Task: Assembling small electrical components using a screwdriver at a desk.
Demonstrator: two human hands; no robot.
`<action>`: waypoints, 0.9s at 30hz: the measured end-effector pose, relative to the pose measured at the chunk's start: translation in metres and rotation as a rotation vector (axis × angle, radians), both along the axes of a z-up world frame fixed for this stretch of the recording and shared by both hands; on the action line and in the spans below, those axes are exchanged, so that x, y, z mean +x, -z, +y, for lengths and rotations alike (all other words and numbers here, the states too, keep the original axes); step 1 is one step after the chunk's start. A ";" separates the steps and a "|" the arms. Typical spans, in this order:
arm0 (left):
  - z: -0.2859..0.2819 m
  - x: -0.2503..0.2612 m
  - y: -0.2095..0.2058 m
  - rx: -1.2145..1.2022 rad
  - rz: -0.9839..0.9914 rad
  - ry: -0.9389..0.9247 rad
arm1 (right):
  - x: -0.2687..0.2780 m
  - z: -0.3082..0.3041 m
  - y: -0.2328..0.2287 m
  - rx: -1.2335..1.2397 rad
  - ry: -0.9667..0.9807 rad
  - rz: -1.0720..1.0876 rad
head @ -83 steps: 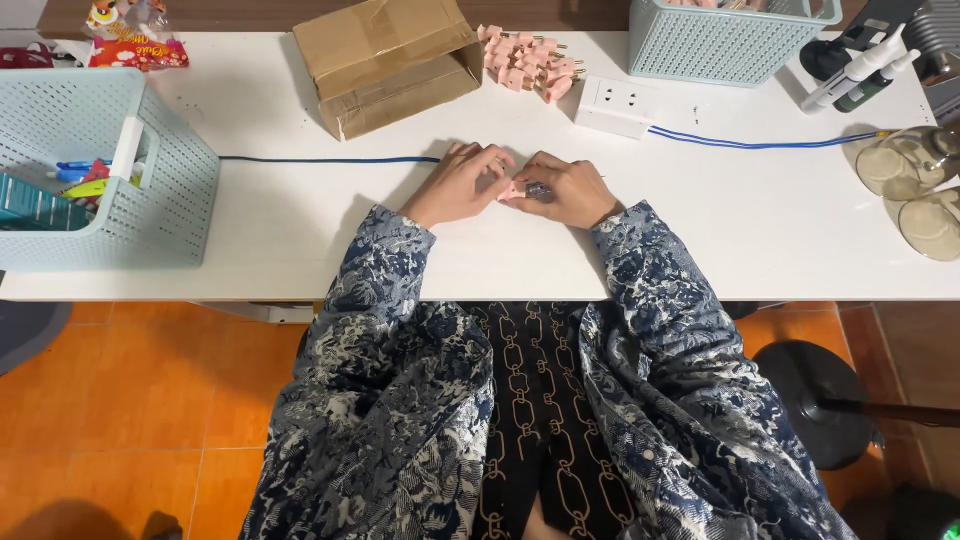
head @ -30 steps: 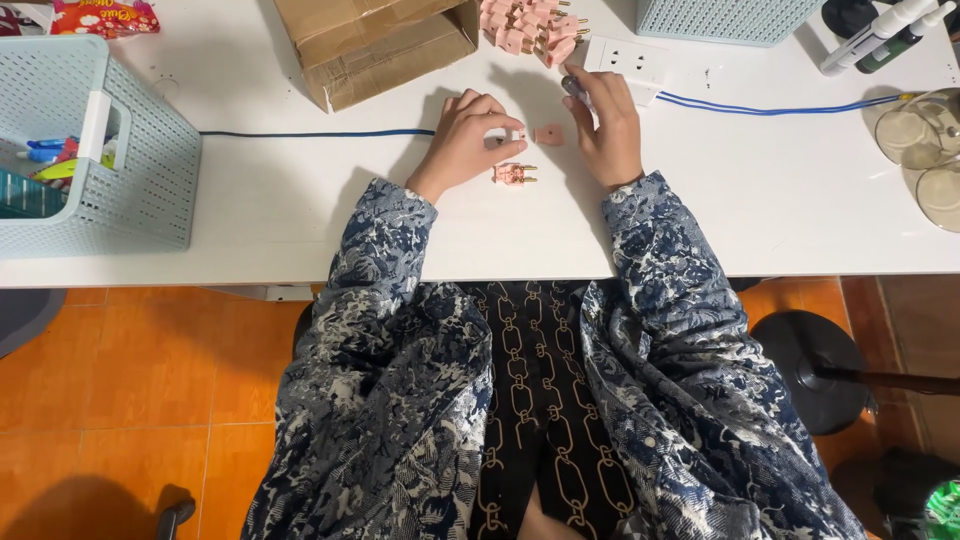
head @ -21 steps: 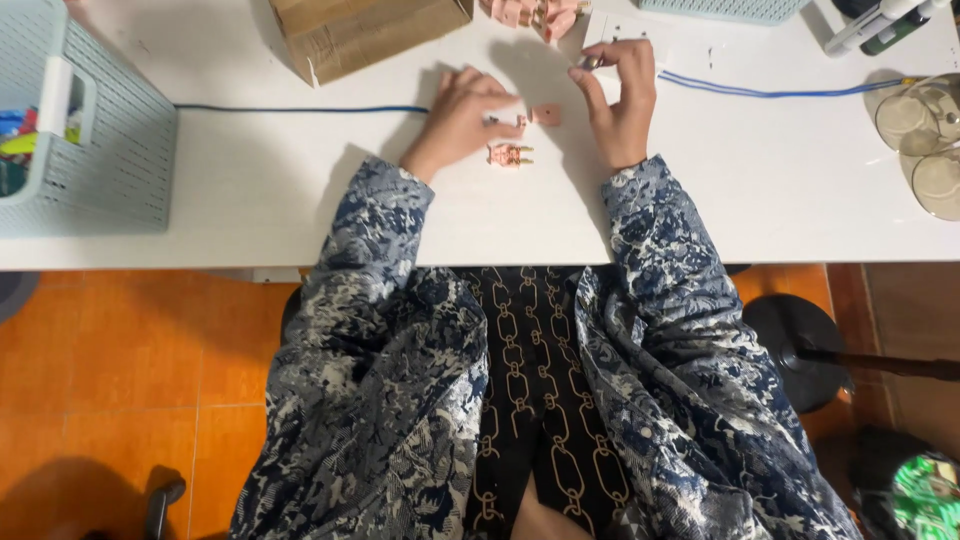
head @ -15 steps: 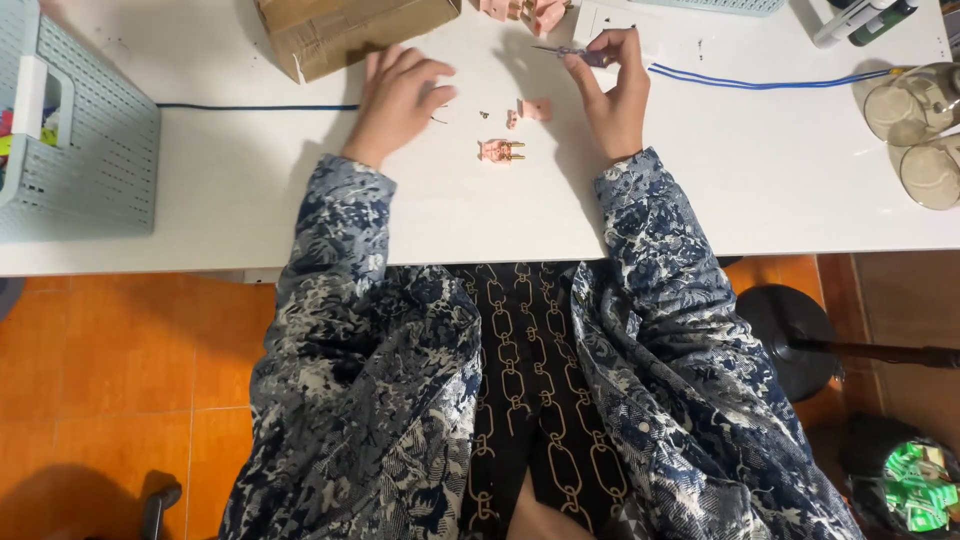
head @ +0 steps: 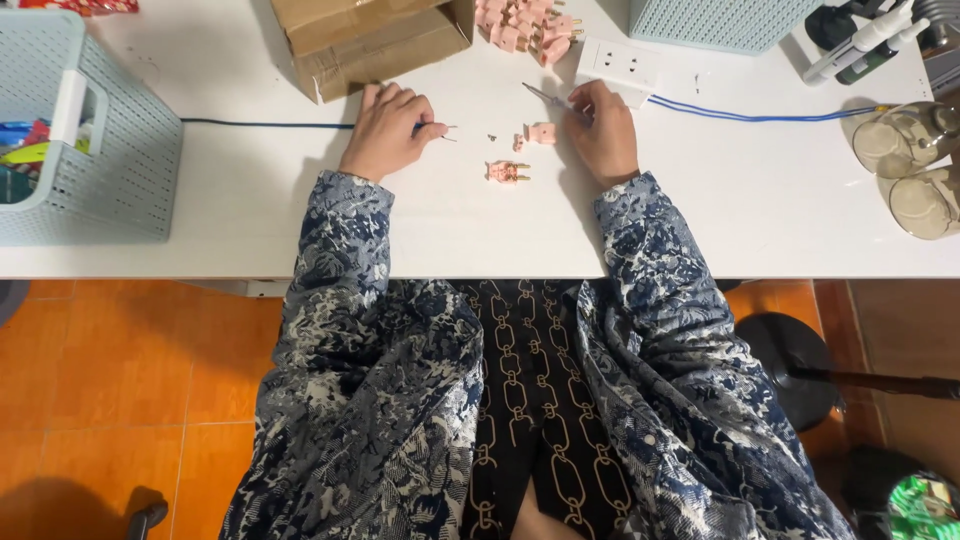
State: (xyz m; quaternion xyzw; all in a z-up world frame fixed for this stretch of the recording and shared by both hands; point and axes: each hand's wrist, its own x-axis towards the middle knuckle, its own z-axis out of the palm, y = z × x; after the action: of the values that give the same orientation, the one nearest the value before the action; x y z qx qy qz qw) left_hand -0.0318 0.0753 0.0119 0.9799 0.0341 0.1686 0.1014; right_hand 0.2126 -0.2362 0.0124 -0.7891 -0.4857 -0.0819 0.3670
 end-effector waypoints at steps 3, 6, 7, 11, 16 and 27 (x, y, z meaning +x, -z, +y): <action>-0.006 -0.001 -0.002 -0.024 -0.044 0.007 | 0.005 -0.003 0.005 -0.069 0.072 -0.020; -0.011 0.003 0.000 0.029 -0.071 0.042 | 0.004 -0.004 0.003 -0.070 0.044 -0.041; -0.016 0.004 -0.002 0.028 -0.071 0.041 | 0.006 -0.005 0.004 -0.071 0.043 -0.041; -0.036 0.009 -0.011 -0.092 -0.135 0.132 | -0.002 -0.006 -0.005 -0.099 -0.027 -0.145; -0.053 0.010 -0.018 -0.148 -0.190 0.184 | -0.010 -0.002 -0.006 -0.153 -0.163 -0.279; -0.057 0.013 -0.016 -0.124 -0.286 0.244 | -0.018 0.004 -0.004 -0.110 -0.138 -0.299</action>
State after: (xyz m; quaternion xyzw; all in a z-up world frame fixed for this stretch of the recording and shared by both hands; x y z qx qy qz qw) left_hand -0.0191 0.0184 0.0278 0.9347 -0.0894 0.2899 0.1852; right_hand 0.1947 -0.2318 0.0160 -0.7520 -0.5915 -0.1462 0.2516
